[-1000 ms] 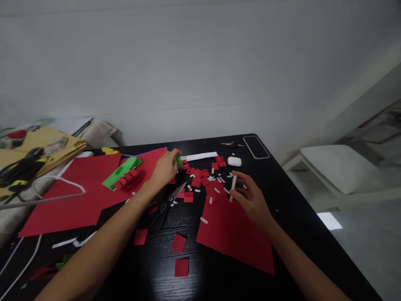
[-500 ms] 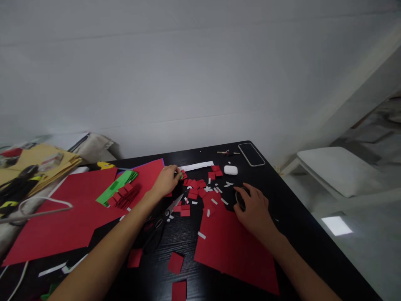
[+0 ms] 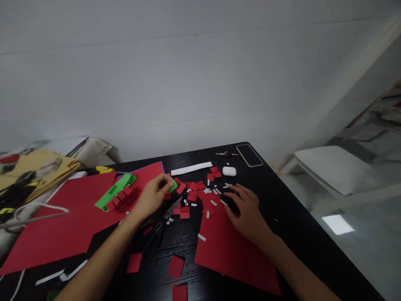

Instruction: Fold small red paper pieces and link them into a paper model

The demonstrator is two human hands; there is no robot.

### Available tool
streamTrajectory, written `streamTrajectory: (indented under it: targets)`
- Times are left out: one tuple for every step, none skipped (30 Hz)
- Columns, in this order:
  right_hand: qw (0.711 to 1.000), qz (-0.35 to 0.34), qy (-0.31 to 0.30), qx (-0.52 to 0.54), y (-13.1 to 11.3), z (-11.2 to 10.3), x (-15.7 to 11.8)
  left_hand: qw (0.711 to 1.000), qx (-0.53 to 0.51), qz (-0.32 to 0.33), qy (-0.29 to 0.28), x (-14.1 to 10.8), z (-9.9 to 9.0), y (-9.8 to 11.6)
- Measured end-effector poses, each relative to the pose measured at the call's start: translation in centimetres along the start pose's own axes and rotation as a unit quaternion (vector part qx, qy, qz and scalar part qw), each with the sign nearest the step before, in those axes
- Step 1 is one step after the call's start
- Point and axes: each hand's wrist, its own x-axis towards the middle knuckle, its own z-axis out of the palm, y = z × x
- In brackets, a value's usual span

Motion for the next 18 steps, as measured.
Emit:
streamTrajectory:
  targets:
    - [1.0, -0.014, -0.013, 0.014, -0.4, -0.1, -0.1, 0.999, -0.034, -0.009, 0.001, -1.4, -0.2, 0.5]
    - [0.999, -0.027, -0.032, 0.026, -0.8, -0.1, -0.2, 0.998, -0.056, -0.019, -0.008, -2.9, -0.3, 1.0]
    - [0.997, -0.04, -0.051, 0.036, -1.3, -0.2, -0.3, 0.996, -0.075, -0.031, -0.024, -4.4, -0.2, 1.4]
    - [0.995, -0.053, -0.068, 0.045, -1.8, -0.4, -0.3, 0.994, -0.091, -0.041, -0.041, -5.8, 0.0, 1.6]
    - [0.993, -0.062, -0.083, 0.053, -2.3, -0.6, -0.4, 0.993, -0.102, -0.048, -0.041, -7.1, 0.3, 1.7]
    - [0.99, -0.078, -0.1, 0.063, -2.9, -0.8, -0.5, 0.992, -0.103, -0.059, -0.047, -8.3, 0.6, 1.6]
    - [0.986, -0.091, -0.119, 0.074, -3.5, -1.2, -0.6, 0.992, -0.099, -0.067, -0.049, -9.4, 1.0, 1.5]
    - [0.982, -0.098, -0.138, 0.082, -4.0, -1.7, -0.7, 0.991, -0.092, -0.077, -0.056, -10.2, 1.4, 1.2]
    - [0.978, -0.097, -0.16, 0.088, -4.4, -2.2, -0.8, 0.991, -0.083, -0.084, -0.061, -10.8, 1.8, 0.9]
    - [0.973, -0.094, -0.188, 0.094, -4.7, -2.7, -0.9, 0.992, -0.072, -0.089, -0.058, -11.3, 2.0, 0.6]
    - [0.966, -0.093, -0.219, 0.098, -4.9, -3.2, -1.1, 0.992, -0.063, -0.091, -0.055, -11.7, 2.2, 0.4]
    - [0.96, -0.089, -0.247, 0.1, -5.0, -3.7, -1.3, 0.993, -0.055, -0.091, -0.048, -11.9, 2.3, 0.2]
    - [0.955, -0.08, -0.269, 0.097, -4.9, -4.0, -1.5, 0.994, -0.046, -0.09, -0.04, -12.1, 2.4, 0.1]
    - [0.953, -0.067, -0.28, 0.093, -4.7, -4.3, -1.8, 0.995, -0.036, -0.088, -0.033, -12.2, 2.3, 0.1]
    - [0.951, -0.06, -0.288, 0.091, -4.5, -4.4, -2.1, 0.996, -0.024, -0.087, -0.025, -12.4, 2.2, 0.1]
    - [0.951, -0.054, -0.292, 0.09, -4.3, -4.4, -2.3, 0.996, -0.013, -0.085, -0.016, -12.5, 2.0, 0.1]
    - [0.951, -0.051, -0.292, 0.09, -4.0, -4.4, -2.6, 0.996, -0.008, -0.083, -0.01, -12.6, 1.8, 0.2]
    - [0.95, -0.047, -0.294, 0.09, -3.8, -4.2, -2.9, 0.997, -0.008, -0.081, -0.002, -12.8, 1.5, 0.3]
